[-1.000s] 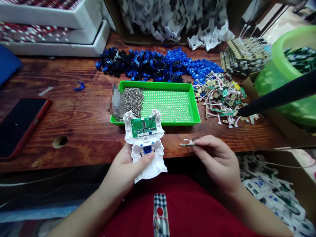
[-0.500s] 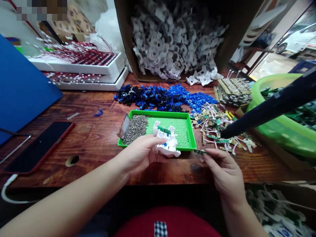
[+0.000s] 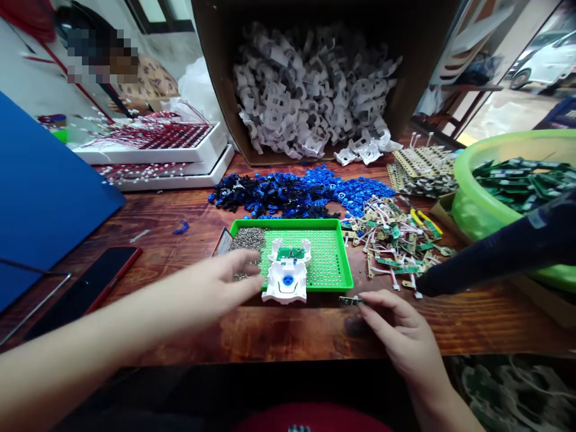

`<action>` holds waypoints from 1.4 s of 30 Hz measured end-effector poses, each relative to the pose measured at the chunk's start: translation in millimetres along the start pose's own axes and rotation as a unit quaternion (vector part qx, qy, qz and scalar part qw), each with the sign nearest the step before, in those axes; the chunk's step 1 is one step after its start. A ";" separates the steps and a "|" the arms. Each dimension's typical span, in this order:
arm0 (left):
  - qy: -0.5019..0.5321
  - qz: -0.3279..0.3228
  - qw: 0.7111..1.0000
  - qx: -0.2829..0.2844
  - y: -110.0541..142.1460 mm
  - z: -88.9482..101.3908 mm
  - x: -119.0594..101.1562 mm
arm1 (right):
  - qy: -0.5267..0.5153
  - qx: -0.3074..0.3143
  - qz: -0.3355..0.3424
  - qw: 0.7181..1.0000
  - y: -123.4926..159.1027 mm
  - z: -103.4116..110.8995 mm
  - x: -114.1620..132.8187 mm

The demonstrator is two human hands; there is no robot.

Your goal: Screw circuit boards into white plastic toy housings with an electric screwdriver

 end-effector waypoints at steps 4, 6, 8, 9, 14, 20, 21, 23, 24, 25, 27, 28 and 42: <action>-0.398 -0.289 0.871 0.003 -56.8 -25.5 -52.6 | -0.021 0.010 -0.007 1.000 -0.8 -3.2 0.5; -0.447 -0.349 0.821 0.076 -89.8 -57.9 -61.3 | -0.027 0.006 -0.013 1.000 -0.7 -3.3 -1.1; -0.461 -0.355 0.808 0.096 -121.4 -86.5 -61.9 | -0.025 0.000 -0.016 1.000 -0.3 -2.6 -3.1; -0.470 -0.355 0.802 0.104 -134.2 -99.7 -60.0 | -0.022 -0.003 -0.014 1.000 -0.1 -1.9 -3.9; -0.492 -0.356 0.785 0.122 -162.6 -136.7 -48.1 | -0.015 -0.013 -0.004 1.000 0.4 0.2 -4.3; -0.450 -0.338 0.821 0.097 -161.1 -131.9 -52.4 | -0.021 -0.012 -0.006 1.000 1.4 0.4 -4.1; -0.434 -0.336 0.831 0.088 -159.6 -128.7 -55.7 | -0.024 -0.018 -0.010 1.000 1.9 1.1 -4.8; -0.393 -0.335 0.854 0.064 -153.2 -119.2 -64.2 | -0.041 -0.028 -0.028 0.998 2.9 2.6 -7.1; -0.371 -0.336 0.864 0.050 -146.9 -112.7 -69.1 | -0.053 -0.035 -0.041 0.997 3.4 3.4 -8.7; -0.350 -0.338 0.873 0.036 -137.6 -105.2 -73.7 | -0.066 -0.044 -0.057 0.995 3.9 4.4 -10.5; -0.300 -0.337 0.892 0.017 -107.9 -87.8 -80.4 | -0.092 -0.070 -0.084 0.990 4.7 6.9 -13.5; -0.265 -0.333 0.905 0.015 -87.3 -78.5 -81.5 | -0.102 -0.083 -0.091 0.987 5.1 8.1 -14.1; 0.259 0.186 0.908 0.271 101.1 -100.4 68.0 | 0.000 0.114 0.162 0.980 33.8 -21.2 48.8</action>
Point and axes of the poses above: each hand's wrist, its own y-axis away from the middle knuckle, its own z-axis out of the back of the hand, x = y × z, the point moved 5 cm from there along -y, towards the middle knuckle, and after that the axes turned 8 degrees about -x, right-handed, at the moved point
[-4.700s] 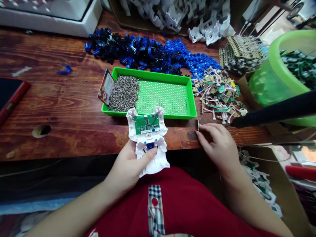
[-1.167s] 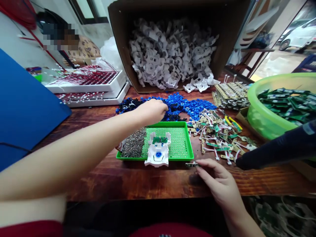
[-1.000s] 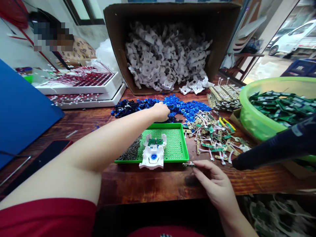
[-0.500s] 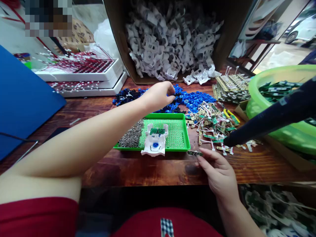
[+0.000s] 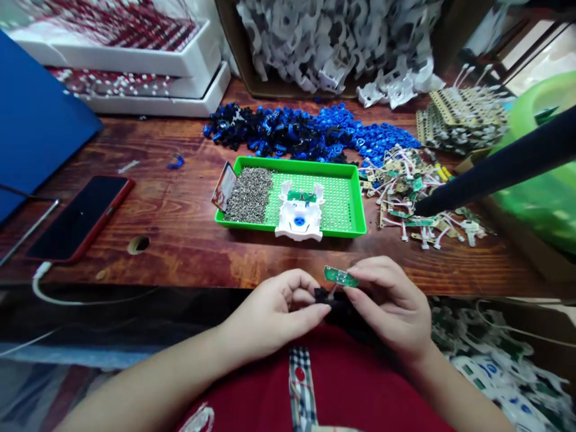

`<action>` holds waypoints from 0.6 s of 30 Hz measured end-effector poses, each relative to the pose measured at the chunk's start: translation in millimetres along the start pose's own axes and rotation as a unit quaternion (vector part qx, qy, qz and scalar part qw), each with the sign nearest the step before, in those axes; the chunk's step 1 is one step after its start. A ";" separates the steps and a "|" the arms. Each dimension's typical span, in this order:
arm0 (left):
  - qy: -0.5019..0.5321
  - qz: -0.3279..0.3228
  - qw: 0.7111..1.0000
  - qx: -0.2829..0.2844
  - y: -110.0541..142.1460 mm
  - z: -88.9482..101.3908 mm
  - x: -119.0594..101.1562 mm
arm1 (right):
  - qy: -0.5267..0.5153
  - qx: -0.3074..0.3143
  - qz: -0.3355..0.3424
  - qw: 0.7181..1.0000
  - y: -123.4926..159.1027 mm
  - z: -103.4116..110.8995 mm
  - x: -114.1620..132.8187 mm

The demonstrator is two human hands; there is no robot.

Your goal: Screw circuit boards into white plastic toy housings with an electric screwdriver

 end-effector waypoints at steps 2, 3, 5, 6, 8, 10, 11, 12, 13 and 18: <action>0.014 -0.011 1.000 -0.017 -1.7 2.7 3.6 | -0.001 0.020 -0.005 1.000 1.5 -3.1 4.4; 0.011 -0.016 0.999 -0.027 -1.2 4.3 4.0 | 0.000 0.022 -0.005 1.000 2.4 -3.9 5.9; -0.011 -0.026 0.999 -0.043 0.9 7.2 3.5 | 0.009 0.018 -0.001 1.000 4.6 -5.0 7.3; -0.025 -0.032 0.998 -0.045 1.8 8.0 3.0 | 0.014 0.012 -0.001 1.000 5.7 -5.5 7.1; -0.050 -0.051 0.996 -0.046 2.6 8.9 1.6 | 0.023 -0.008 -0.007 1.000 7.2 -6.5 5.3; -0.064 -0.075 0.994 -0.052 2.3 9.5 0.4 | 0.020 -0.018 -0.020 0.999 8.0 -8.6 2.9; -0.066 -0.087 0.992 -0.058 2.0 9.9 -0.1 | 0.015 -0.019 -0.026 0.999 8.2 -10.0 2.0; -0.068 -0.099 0.991 -0.062 1.9 10.1 -0.5 | 0.012 -0.016 -0.028 0.999 8.4 -11.5 1.5; -0.069 -0.107 0.990 -0.067 1.9 10.3 -0.5 | 0.010 -0.013 -0.029 0.999 8.6 -12.7 1.2; -0.092 -0.122 0.986 -0.072 3.7 11.6 2.2 | 0.035 -0.078 -0.014 0.996 10.2 -7.8 1.0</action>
Point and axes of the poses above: each hand's wrist, its own y-axis away from the middle knuckle, its own z-axis out of the back of the hand, x = y × z, the point moved 5 cm from there along -y, towards the middle knuckle, and after that the axes turned 8 degrees about -x, right-handed, at the moved point
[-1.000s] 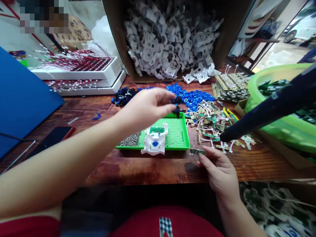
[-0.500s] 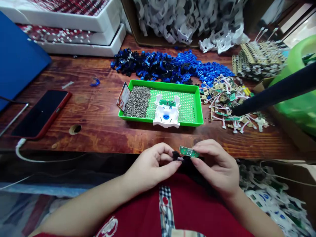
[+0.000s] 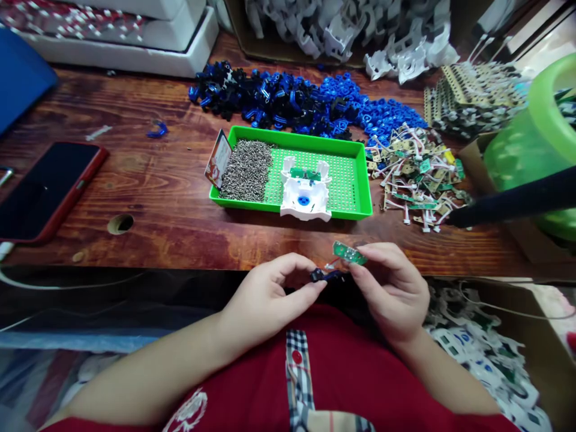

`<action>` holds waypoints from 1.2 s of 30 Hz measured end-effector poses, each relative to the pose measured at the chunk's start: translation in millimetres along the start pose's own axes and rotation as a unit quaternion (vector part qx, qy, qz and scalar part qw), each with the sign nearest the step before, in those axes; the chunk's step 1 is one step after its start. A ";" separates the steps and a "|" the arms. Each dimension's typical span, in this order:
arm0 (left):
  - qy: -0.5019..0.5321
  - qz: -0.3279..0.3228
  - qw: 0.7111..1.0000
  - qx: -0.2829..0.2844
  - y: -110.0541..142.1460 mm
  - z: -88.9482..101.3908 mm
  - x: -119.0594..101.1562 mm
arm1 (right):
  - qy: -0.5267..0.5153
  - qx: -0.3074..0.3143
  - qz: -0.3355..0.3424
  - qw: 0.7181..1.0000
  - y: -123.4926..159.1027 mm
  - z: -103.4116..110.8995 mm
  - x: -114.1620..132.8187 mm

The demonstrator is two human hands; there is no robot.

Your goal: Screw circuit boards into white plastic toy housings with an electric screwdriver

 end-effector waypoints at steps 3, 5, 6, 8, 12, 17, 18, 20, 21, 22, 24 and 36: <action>-0.006 -0.018 1.000 -0.010 0.1 1.7 0.2 | 0.000 0.013 0.017 1.000 0.3 -0.2 0.9; -0.010 -0.026 1.000 -0.012 -0.3 1.7 0.3 | -0.011 0.056 0.023 0.998 0.3 -2.8 1.8; -0.012 -0.027 0.999 -0.012 -0.6 1.5 0.3 | -0.014 0.072 0.026 0.997 0.0 -3.4 2.3; -0.015 -0.027 0.999 -0.016 -1.1 1.3 0.0 | -0.015 0.084 0.029 0.996 -1.1 -2.9 3.0; -0.038 -0.034 0.998 -0.025 -2.2 2.2 -3.5 | -0.005 0.091 0.031 0.995 -3.4 -2.4 3.3; -0.053 -0.037 0.998 -0.023 -1.9 3.8 -7.4 | -0.007 0.151 0.047 0.987 -5.2 -8.1 6.0; -0.050 -0.033 0.998 -0.022 -1.7 4.2 -7.4 | -0.007 0.155 0.044 0.987 -5.9 -8.2 5.9; -0.046 -0.023 0.998 -0.019 -1.3 4.9 -6.6 | -0.006 0.164 0.030 0.986 -7.3 -8.0 5.0; -0.045 -0.019 0.999 -0.018 -1.3 5.2 -6.2 | -0.005 0.171 0.018 0.985 -7.8 -8.0 4.2; -0.045 -0.016 0.999 -0.015 -1.3 5.4 -5.7 | -0.003 0.179 0.007 0.984 -8.2 -7.9 3.6; -0.046 -0.012 0.999 -0.011 -1.4 5.9 -5.2 | 0.004 0.196 -0.010 0.981 -8.9 -7.6 3.4; -0.134 -0.121 0.984 -0.004 -0.1 3.1 -18.1 | -0.011 0.172 -0.125 0.977 -1.1 -9.4 1.1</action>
Point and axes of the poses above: each hand's wrist, its own y-axis away from the middle knuckle, its own z-axis out of the back of the hand, x = y × z, the point moved 5 cm from there along -y, towards the middle knuckle, and after that the axes turned 8 degrees about -x, right-handed, at the moved point
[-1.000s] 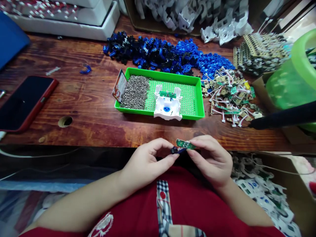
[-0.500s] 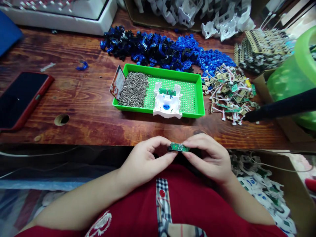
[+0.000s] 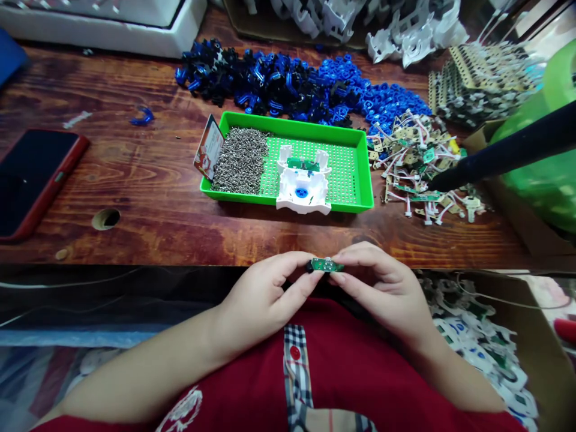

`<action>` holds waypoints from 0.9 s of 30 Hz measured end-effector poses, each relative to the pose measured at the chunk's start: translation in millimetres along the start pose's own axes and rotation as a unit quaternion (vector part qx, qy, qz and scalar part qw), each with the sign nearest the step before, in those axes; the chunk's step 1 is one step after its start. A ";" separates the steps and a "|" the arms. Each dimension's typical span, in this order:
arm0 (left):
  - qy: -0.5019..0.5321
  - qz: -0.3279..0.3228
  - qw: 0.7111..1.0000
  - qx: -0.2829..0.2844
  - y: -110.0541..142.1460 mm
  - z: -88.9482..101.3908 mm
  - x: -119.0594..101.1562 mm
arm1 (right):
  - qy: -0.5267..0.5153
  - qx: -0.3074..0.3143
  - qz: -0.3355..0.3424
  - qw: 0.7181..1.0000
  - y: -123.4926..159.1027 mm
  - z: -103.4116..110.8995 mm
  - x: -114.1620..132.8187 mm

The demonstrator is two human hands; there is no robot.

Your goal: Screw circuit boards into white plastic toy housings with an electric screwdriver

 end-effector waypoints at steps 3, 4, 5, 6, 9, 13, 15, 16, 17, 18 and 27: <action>-0.004 -0.009 1.000 -0.003 1.1 -1.1 0.9 | 0.023 -0.015 0.044 0.999 0.4 -2.1 3.5; 0.003 -0.010 1.000 -0.005 1.6 -1.3 1.7 | 0.035 -0.021 0.064 0.997 0.8 -2.3 5.2; 0.008 -0.010 1.000 -0.007 2.1 -1.6 2.5 | 0.052 -0.027 0.085 0.995 1.4 -2.4 6.9; 0.009 -0.012 1.000 -0.010 2.5 -1.7 3.1 | 0.074 -0.033 0.106 0.991 2.4 -2.5 8.4; -0.013 -0.032 0.999 -0.021 2.8 -1.2 2.9 | 0.150 -0.042 0.174 0.972 7.6 -3.3 11.6; -0.055 -0.064 0.996 -0.024 2.3 0.2 0.4 | 0.230 -0.042 0.251 0.939 14.5 -5.8 12.0; -0.091 -0.094 0.991 -0.022 2.4 1.2 -2.5 | 0.259 -0.045 0.275 0.925 16.2 -6.2 11.3; -0.113 -0.115 0.987 -0.020 2.8 1.6 -4.7 | 0.269 -0.049 0.288 0.918 17.1 -6.0 11.3; -0.136 -0.136 0.981 -0.017 3.5 1.7 -6.9 | 0.278 -0.055 0.301 0.910 18.2 -5.4 11.6; -0.155 -0.157 0.975 -0.010 4.5 1.4 -9.1 | 0.285 -0.064 0.316 0.903 19.5 -4.4 12.2; -0.238 -0.217 0.946 0.026 10.7 -2.9 -10.7 | 0.319 -0.074 0.373 0.868 23.3 0.1 18.6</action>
Point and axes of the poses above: each hand's wrist, its own y-axis away from the middle knuckle, its own z-axis out of the back of the hand, x = y × z, the point moved 5 cm from there along -y, towards the middle knuckle, and after that the axes turned 8 degrees about -x, right-handed, at the moved point
